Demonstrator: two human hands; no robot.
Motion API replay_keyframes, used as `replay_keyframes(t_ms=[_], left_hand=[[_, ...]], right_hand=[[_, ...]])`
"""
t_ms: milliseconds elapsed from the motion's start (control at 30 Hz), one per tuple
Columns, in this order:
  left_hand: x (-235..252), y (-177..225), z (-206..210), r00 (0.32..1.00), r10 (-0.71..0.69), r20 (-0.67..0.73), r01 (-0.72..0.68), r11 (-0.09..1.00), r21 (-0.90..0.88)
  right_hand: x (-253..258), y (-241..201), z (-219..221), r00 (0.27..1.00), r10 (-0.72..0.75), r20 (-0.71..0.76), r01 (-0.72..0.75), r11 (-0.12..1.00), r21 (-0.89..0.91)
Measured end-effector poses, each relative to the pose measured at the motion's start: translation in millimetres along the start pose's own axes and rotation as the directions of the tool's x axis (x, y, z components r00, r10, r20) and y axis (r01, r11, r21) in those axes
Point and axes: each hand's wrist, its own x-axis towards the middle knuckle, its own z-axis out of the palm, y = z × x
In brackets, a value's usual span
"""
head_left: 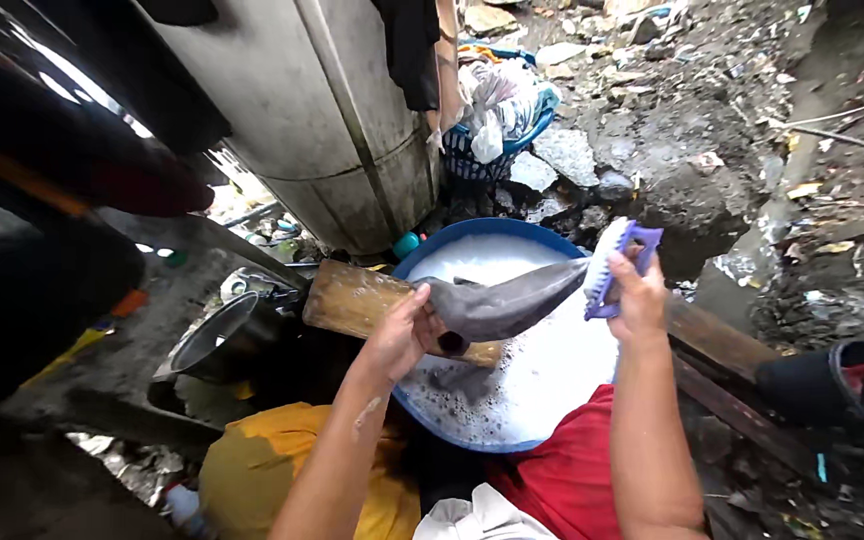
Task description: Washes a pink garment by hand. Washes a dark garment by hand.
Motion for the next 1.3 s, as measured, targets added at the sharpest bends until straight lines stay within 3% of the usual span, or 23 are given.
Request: replay_keyframes(t_ms=[67, 100, 133, 233, 333, 433, 500, 533, 567, 633, 700, 800, 867, 933, 967, 1033, 1100, 1167, 1200, 1267, 1300], left_hand=[[9.4, 0.2, -4.5, 0.994, 0.109, -0.002, -0.108, 0.986, -0.128], [19.5, -14.4, -12.6, 0.987, 0.161, -0.009, -0.161, 0.979, -0.122], [30.6, -37.9, -21.5, 0.985, 0.172, -0.017, -0.172, 0.985, -0.008], [53.5, -102.7, -41.1, 0.991, -0.045, -0.122, 0.077, 0.961, 0.267], [57.2, -103.4, -66.3, 0.907, -0.148, -0.395, 0.194, 0.978, 0.08], [58.4, -101.4, -102.5, 0.784, -0.219, -0.581, 0.174, 0.976, -0.132], [55.6, -105.8, -114.9, 0.755, -0.219, -0.618, 0.136, 0.974, -0.179], [53.9, -105.9, -118.4, 0.743, -0.224, -0.631, 0.114, 0.971, -0.211], [56.0, -104.4, -117.3, 0.686, -0.244, -0.685, 0.114, 0.966, -0.231], [62.1, -100.7, -115.3, 0.634, -0.287, -0.718, 0.168, 0.957, -0.235], [67.8, -103.6, -115.3, 0.605, -0.303, -0.737, 0.201, 0.953, -0.226], [71.2, -109.5, -116.2, 0.609, -0.313, -0.729, 0.225, 0.949, -0.22], [74.0, -105.8, -117.1, 0.612, -0.324, -0.722, 0.236, 0.945, -0.224], [72.1, -102.9, -114.4, 0.577, -0.31, -0.756, 0.237, 0.949, -0.209], [69.3, -105.8, -112.8, 0.541, -0.293, -0.788, 0.22, 0.954, -0.203], [69.5, -107.5, -115.4, 0.546, -0.285, -0.788, 0.207, 0.957, -0.202], [71.4, -108.2, -121.3, 0.575, -0.303, -0.76, 0.226, 0.951, -0.208], [76.2, -109.1, -120.7, 0.579, -0.311, -0.754, 0.229, 0.949, -0.216], [76.7, -109.5, -119.2, 0.575, -0.315, -0.755, 0.232, 0.948, -0.218], [76.3, -108.8, -116.2, 0.567, -0.314, -0.762, 0.242, 0.947, -0.211], [77.6, -106.8, -113.5, 0.567, -0.313, -0.762, 0.25, 0.947, -0.203]], right_hand=[[9.3, -11.5, 7.8, 0.994, -0.109, -0.017, 0.11, 0.988, 0.113], [15.5, -8.4, 14.7, 0.99, -0.135, -0.025, 0.137, 0.983, 0.125], [21.9, 1.2, 23.4, 0.99, -0.136, -0.037, 0.139, 0.985, 0.099], [37.8, 48.1, 50.2, 0.999, 0.027, -0.036, -0.035, 0.972, -0.232], [19.1, 94.2, 91.0, 0.968, 0.249, -0.033, -0.24, 0.878, -0.415], [-46.9, 115.2, 172.2, 0.925, 0.317, 0.208, -0.159, 0.824, -0.544], [-83.4, 130.4, 217.5, 0.84, 0.337, 0.426, -0.024, 0.806, -0.591], [-92.0, 142.6, 225.0, 0.79, 0.357, 0.498, 0.043, 0.779, -0.626], [-92.7, 158.2, 218.5, 0.774, 0.38, 0.507, 0.08, 0.735, -0.673], [-76.0, 194.7, 170.2, 0.831, 0.41, 0.375, 0.052, 0.615, -0.787], [-58.1, 226.2, 112.1, 0.898, 0.416, 0.142, -0.115, 0.534, -0.838], [-46.0, 222.0, 96.1, 0.888, 0.443, -0.126, -0.352, 0.477, -0.805], [-54.9, 191.9, 139.0, 0.888, 0.455, -0.073, -0.345, 0.551, -0.76], [-85.3, 172.4, 192.8, 0.893, 0.414, 0.177, -0.174, 0.68, -0.712], [-100.6, 169.8, 210.6, 0.876, 0.38, 0.297, -0.068, 0.707, -0.704], [-98.1, 180.0, 209.8, 0.846, 0.355, 0.399, 0.063, 0.675, -0.735], [-75.0, 213.0, 163.2, 0.896, 0.34, 0.286, 0.029, 0.597, -0.802], [-50.8, 236.1, 105.8, 0.943, 0.331, 0.035, -0.159, 0.543, -0.825], [-41.5, 236.8, 88.7, 0.922, 0.377, -0.094, -0.29, 0.505, -0.813], [-34.9, 221.6, 93.1, 0.866, 0.439, -0.238, -0.454, 0.495, -0.741], [-38.1, 208.0, 113.0, 0.872, 0.445, -0.206, -0.447, 0.549, -0.706]])
